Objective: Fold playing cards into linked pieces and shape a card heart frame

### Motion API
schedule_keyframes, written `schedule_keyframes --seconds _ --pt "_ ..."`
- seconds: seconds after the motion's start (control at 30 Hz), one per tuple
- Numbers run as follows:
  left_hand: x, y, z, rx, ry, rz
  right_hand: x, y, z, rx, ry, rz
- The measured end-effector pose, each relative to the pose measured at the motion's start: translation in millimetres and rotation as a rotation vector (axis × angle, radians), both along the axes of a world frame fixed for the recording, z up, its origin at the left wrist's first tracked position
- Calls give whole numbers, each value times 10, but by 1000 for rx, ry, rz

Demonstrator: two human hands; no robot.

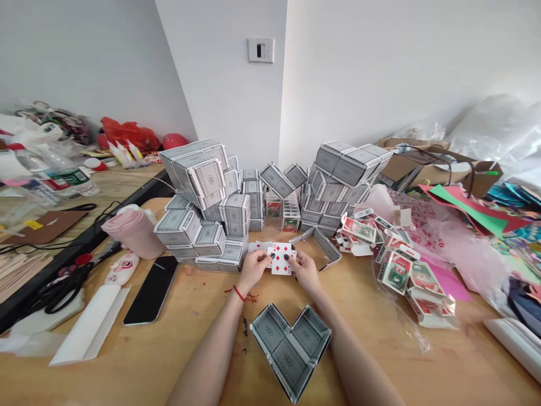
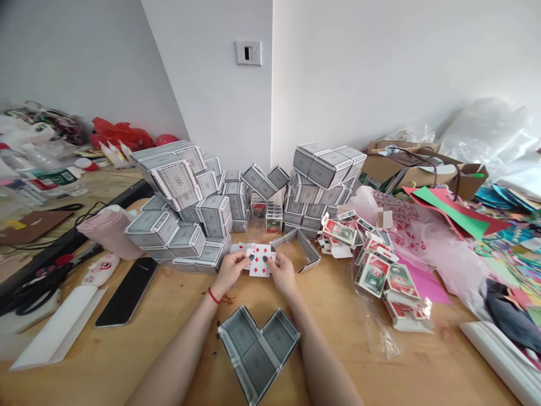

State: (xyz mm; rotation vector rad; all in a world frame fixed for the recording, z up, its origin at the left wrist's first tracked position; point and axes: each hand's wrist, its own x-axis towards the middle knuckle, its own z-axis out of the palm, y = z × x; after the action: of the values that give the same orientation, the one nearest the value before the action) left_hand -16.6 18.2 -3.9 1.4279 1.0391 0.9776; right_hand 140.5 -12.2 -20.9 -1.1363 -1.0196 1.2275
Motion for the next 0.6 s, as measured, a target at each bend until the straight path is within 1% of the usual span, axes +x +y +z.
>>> schedule_keyframes --seconds 0.13,0.27,0.43,0.6 --pt "-12 3 0 37 55 17 -4 -15 22 21 16 9" --pt "-23 -1 8 52 80 19 11 -20 35 -3 -16 14" --pt "-27 -11 0 43 81 24 72 -25 35 -51 -84 94" --pt "-26 -27 -20 60 97 37 112 -15 24 -87 -75 138"
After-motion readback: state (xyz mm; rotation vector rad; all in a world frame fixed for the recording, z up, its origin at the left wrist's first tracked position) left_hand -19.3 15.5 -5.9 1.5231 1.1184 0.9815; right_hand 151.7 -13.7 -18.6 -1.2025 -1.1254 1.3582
